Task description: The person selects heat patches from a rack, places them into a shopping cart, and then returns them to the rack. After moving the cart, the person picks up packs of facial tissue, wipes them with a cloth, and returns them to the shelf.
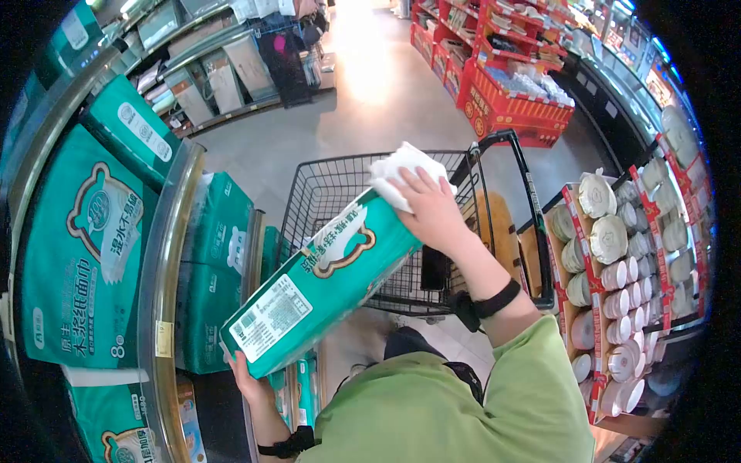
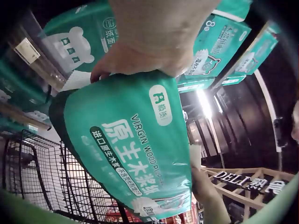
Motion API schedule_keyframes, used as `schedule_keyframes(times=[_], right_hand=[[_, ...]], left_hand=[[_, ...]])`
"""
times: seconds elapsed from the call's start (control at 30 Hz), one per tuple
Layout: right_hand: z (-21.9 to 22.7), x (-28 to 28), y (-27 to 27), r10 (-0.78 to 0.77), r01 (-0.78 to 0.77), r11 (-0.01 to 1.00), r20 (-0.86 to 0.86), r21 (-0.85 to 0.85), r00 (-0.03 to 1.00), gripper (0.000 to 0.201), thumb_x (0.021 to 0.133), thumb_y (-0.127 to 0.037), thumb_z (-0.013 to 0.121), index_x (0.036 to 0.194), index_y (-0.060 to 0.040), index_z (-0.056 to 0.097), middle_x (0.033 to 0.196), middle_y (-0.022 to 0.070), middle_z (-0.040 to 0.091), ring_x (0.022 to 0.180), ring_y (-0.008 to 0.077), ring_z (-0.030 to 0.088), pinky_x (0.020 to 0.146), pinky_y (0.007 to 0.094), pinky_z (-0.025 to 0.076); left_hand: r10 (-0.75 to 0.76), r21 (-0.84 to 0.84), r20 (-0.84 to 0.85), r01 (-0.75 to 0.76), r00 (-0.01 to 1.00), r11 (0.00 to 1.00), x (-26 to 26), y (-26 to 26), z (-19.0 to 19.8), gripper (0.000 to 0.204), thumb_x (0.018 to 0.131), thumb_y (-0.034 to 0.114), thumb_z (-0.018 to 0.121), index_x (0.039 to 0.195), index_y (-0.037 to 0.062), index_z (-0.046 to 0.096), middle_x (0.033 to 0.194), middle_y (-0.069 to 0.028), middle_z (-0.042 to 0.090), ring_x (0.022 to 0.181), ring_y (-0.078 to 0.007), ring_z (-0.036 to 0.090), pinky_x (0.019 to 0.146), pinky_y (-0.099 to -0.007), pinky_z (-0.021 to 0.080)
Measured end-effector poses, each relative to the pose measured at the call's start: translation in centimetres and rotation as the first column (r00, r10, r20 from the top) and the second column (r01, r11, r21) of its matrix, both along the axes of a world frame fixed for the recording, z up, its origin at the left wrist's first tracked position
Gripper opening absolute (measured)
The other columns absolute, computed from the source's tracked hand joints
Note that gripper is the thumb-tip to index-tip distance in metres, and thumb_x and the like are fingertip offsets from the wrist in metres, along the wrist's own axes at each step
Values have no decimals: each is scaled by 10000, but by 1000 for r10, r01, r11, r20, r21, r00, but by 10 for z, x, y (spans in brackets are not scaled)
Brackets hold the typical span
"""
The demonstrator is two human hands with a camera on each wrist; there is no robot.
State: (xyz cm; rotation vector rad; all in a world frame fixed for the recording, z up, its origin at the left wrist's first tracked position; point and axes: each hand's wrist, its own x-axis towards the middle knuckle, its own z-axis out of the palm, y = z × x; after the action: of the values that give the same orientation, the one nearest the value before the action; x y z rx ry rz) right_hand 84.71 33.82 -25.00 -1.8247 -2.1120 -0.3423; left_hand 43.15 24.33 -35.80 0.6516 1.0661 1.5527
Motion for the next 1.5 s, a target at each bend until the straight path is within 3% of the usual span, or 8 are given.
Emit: schedule_keyframes(times=[0.27, 0.57, 0.63, 1.17, 1.23, 1.27, 1.33, 1.5], right_hand=[[1, -56, -15, 186, -196, 977, -111, -88, 976, 602, 732, -181, 604, 1314, -116, 466, 1355, 133, 444, 1269, 365, 367, 1027, 567, 264], [-21, -195, -65, 826, -858, 488, -234, -161, 513, 860, 638, -277, 730, 1401, -189, 343, 1483, 31, 284, 1366, 242, 256, 1111, 461, 206], [-27, -192, -59, 844, -844, 536, 14, 20, 537, 852, 651, -236, 712, 1410, -208, 325, 1489, 21, 275, 1369, 235, 254, 1111, 452, 222], [14, 39, -20, 78, -78, 997, -163, 5, 984, 514, 863, -279, 598, 1321, -93, 461, 1360, 117, 466, 1274, 312, 401, 1060, 430, 295], [-24, 66, -10, -263, -119, 942, -910, -314, 322, 474, 917, -355, 542, 1287, -62, 489, 1327, 134, 481, 1233, 245, 436, 1018, 385, 342], [-52, 76, -6, -251, -119, 946, -912, -302, 324, 474, 917, -355, 542, 1287, -62, 489, 1327, 134, 481, 1233, 245, 436, 1018, 385, 342], [-94, 87, 3, -119, -165, 982, -974, -88, -190, 567, 954, -452, 447, 1310, -10, 450, 1315, 124, 481, 1224, 205, 430, 1008, 347, 347], [-100, 68, 2, -225, -216, 962, -928, -164, -297, 642, 951, -514, 402, 1374, -33, 364, 1344, 103, 456, 1230, 232, 426, 1009, 382, 346]], left_hand=[[45, -17, 10, -45, 999, 999, 19, 13, 36, 535, 933, 236, 489, 1398, 47, 304, 1283, -112, 506, 1149, -243, 515, 965, -391, 389], [30, -30, 132, -26, 991, 999, 8, 9, 18, 428, 935, 217, 466, 1321, 58, 371, 1229, -127, 532, 1107, -260, 544, 923, -399, 445], [24, -58, 180, -14, 983, 998, 9, 4, 17, 467, 936, 234, 474, 1359, 81, 348, 1249, -134, 527, 1098, -276, 549, 923, -418, 447], [18, 1, 167, -19, 986, 1000, 11, 3, 20, 518, 938, 229, 479, 1390, 53, 298, 1263, -111, 524, 1121, -261, 531, 964, -401, 392], [15, -11, 228, -13, 974, 1000, 10, 2, 24, 543, 924, 197, 511, 1394, 48, 285, 1269, -114, 514, 1119, -255, 529, 963, -393, 395], [15, -32, 287, -6, 958, 999, 10, 3, 23, 572, 909, 164, 543, 1397, 43, 271, 1274, -117, 505, 1117, -248, 526, 962, -384, 398], [26, -125, 406, 27, 914, 992, -11, -3, -6, 621, 893, 179, 588, 1408, 33, 274, 1275, -124, 502, 1121, -250, 513, 946, -366, 410], [-57, -138, 264, 96, 963, 986, -18, 0, -34, 665, 871, 186, 639, 1412, 19, 290, 1280, -134, 495, 1131, -252, 495, 934, -349, 419]])
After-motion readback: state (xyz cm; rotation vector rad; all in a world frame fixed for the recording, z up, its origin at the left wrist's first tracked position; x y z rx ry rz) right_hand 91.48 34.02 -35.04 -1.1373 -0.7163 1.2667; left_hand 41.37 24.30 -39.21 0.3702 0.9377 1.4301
